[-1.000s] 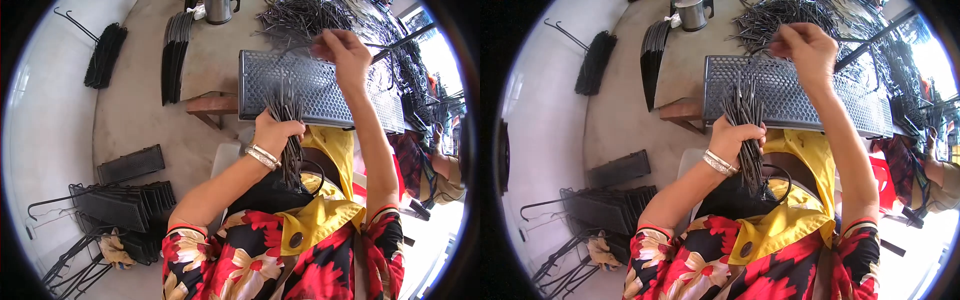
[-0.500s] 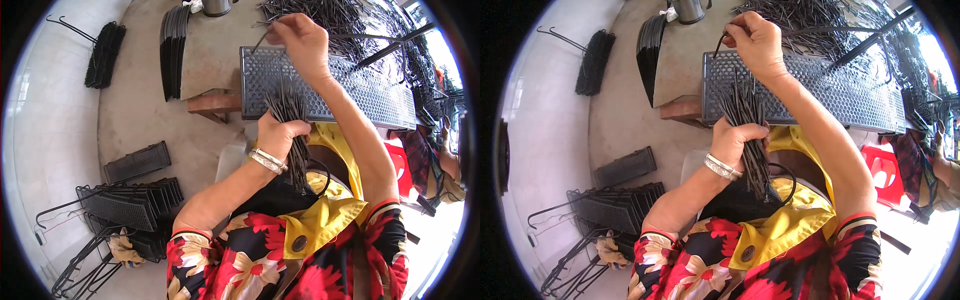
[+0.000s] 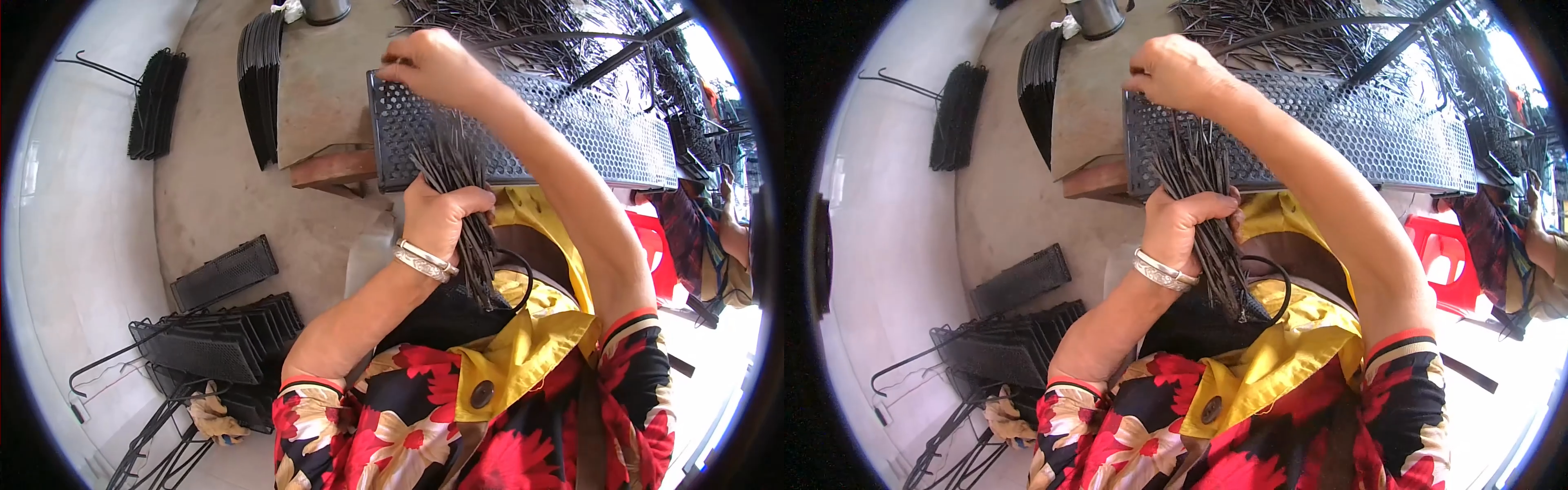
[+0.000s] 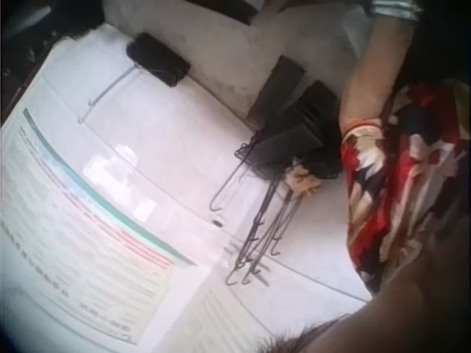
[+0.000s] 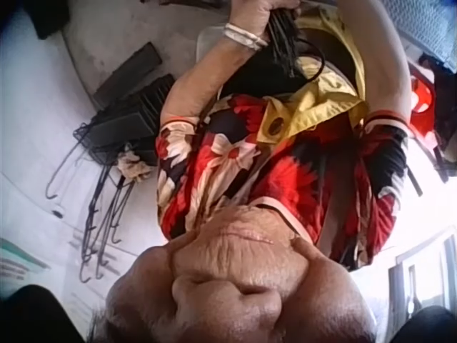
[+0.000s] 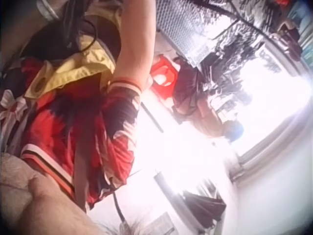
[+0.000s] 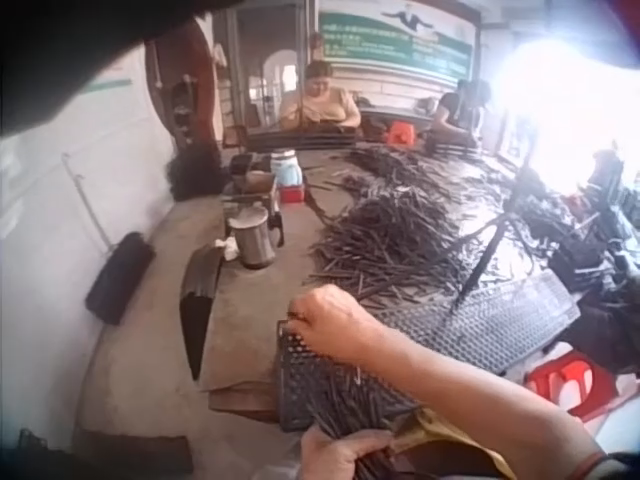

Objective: Inserting thin metal strips into the holes of a perforated metal sheet for assembly.

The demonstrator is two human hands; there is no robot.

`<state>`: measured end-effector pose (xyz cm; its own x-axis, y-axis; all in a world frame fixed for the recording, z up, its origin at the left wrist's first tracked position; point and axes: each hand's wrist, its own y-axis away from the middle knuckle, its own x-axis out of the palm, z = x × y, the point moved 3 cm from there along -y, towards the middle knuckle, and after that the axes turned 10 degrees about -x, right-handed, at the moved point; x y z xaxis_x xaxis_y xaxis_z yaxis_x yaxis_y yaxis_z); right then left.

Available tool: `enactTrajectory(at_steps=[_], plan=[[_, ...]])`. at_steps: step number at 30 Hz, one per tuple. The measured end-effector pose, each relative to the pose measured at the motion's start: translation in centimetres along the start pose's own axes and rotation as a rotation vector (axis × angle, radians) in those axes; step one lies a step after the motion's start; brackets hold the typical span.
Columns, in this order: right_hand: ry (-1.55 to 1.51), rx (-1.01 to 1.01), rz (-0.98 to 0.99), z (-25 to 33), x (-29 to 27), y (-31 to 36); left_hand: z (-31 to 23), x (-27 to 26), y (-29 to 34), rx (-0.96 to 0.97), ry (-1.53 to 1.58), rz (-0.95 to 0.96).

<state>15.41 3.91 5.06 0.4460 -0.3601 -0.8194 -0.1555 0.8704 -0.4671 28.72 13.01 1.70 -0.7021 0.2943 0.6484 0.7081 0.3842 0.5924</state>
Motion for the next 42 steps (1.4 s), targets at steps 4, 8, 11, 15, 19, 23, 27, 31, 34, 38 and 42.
enactTrajectory(at_steps=[4, 8, 11, 15, 19, 23, 27, 31, 34, 38, 42], plan=[[-0.243, 0.372, 0.052, 0.2, -3.7, 1.4, 0.1, 0.1, -0.2, -0.015, 0.008, 0.018], [-0.4, 0.296, 0.179, 1.0, -4.3, 3.5, 0.3, 0.1, -0.1, 0.041, -0.015, 0.023], [-0.465, 0.393, 0.208, 1.8, -4.9, 3.8, 0.3, 0.3, 0.0, 0.02, -0.037, 0.032], [-0.401, 0.304, 0.222, 1.6, -5.2, 4.0, 0.4, 0.0, -0.2, 0.013, -0.04, 0.041], [-0.343, 0.265, 0.15, 1.3, -5.7, 4.2, 0.2, 0.0, -0.2, 0.032, -0.051, 0.05], [-0.295, 0.349, -0.18, -0.4, -7.5, 3.4, 0.4, 0.0, -0.2, 0.022, -0.036, 0.058], [-0.124, 0.376, -0.444, -1.7, -7.2, 2.1, 0.4, 0.1, -0.3, 0.008, -0.051, 0.033], [0.109, 0.053, -0.647, -0.7, -5.1, 1.4, 0.5, 0.0, -0.4, 0.02, -0.044, 0.022], [0.251, -0.13, -0.645, 0.9, -4.5, 0.8, 0.3, 0.0, -0.3, 0.03, -0.036, 0.012], [0.336, -0.179, -0.433, 0.1, -2.3, 1.1, 0.2, 0.2, -0.2, 0.021, -0.054, 0.017], [0.171, -0.167, -0.114, 0.3, -0.2, 1.0, 0.3, 0.1, -0.2, -0.006, -0.018, -0.011]])
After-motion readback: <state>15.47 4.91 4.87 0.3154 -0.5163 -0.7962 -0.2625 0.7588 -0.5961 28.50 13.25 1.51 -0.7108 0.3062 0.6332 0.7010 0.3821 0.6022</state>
